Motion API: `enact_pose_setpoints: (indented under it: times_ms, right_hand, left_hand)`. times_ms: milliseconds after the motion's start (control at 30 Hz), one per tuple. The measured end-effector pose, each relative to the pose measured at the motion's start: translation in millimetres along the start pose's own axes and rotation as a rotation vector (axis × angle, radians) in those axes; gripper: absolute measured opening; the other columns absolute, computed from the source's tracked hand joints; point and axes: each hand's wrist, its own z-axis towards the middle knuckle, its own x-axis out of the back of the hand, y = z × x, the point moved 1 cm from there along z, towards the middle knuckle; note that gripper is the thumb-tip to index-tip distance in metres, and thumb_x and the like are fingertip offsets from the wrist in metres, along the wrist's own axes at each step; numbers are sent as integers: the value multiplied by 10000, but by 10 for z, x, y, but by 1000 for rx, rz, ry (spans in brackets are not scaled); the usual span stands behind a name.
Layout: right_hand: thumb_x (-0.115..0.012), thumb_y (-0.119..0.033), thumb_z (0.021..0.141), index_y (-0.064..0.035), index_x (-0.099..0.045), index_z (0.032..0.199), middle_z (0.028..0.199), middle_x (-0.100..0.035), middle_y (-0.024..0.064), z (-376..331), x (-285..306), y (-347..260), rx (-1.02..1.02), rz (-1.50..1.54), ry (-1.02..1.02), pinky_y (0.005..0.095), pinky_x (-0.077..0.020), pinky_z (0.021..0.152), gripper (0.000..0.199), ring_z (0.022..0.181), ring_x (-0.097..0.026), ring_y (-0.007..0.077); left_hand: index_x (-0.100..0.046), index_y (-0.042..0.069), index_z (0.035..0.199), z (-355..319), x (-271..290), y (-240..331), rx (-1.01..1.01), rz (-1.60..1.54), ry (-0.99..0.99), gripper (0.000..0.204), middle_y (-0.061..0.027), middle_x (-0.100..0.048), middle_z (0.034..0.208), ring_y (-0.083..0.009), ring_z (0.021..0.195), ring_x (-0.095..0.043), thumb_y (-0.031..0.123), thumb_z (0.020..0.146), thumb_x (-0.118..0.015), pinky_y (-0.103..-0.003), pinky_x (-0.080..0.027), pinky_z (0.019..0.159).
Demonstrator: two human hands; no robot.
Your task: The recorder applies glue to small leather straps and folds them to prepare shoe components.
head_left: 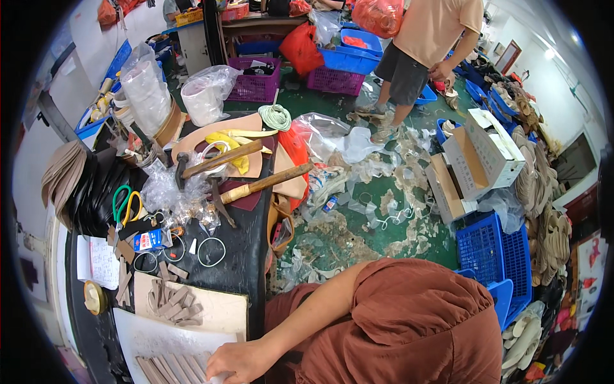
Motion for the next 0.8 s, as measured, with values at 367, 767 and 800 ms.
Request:
enact_pose_setpoints:
  times_ms: [367, 767, 800]
  right_hand:
    - [-752, -387, 881, -15, -695, 1039, 898, -692, 231, -81, 145, 50, -19, -66, -71, 455, -505, 723, 409, 829, -674, 372]
    - [-747, -98, 897, -35, -691, 1234, 999, -725, 116, 45, 863, -528, -171, -242, -115, 281, -548, 743, 348, 846, -709, 161]
    - [-759, -96, 887, -33, -693, 1227, 988, -727, 105, 41, 893, -503, -196, -247, -112, 273, -541, 746, 353, 835, -695, 149]
  left_hand:
    - [-669, -108, 1098, 82, -111, 259, 22, 18, 10, 569, -280, -681, 1072, -445, 977, -647, 395, 1073, -405, -516, -522, 882]
    - [-727, -13, 1148, -23, -61, -39, 119, -52, -45, 484, -161, -742, 1126, -386, 1154, -639, 380, 1057, -461, -460, -457, 1034]
    - [-728, -9, 1155, -28, -38, -31, 127, -72, -46, 487, -160, -741, 1129, -381, 1158, -632, 393, 1054, -471, -457, -456, 1024]
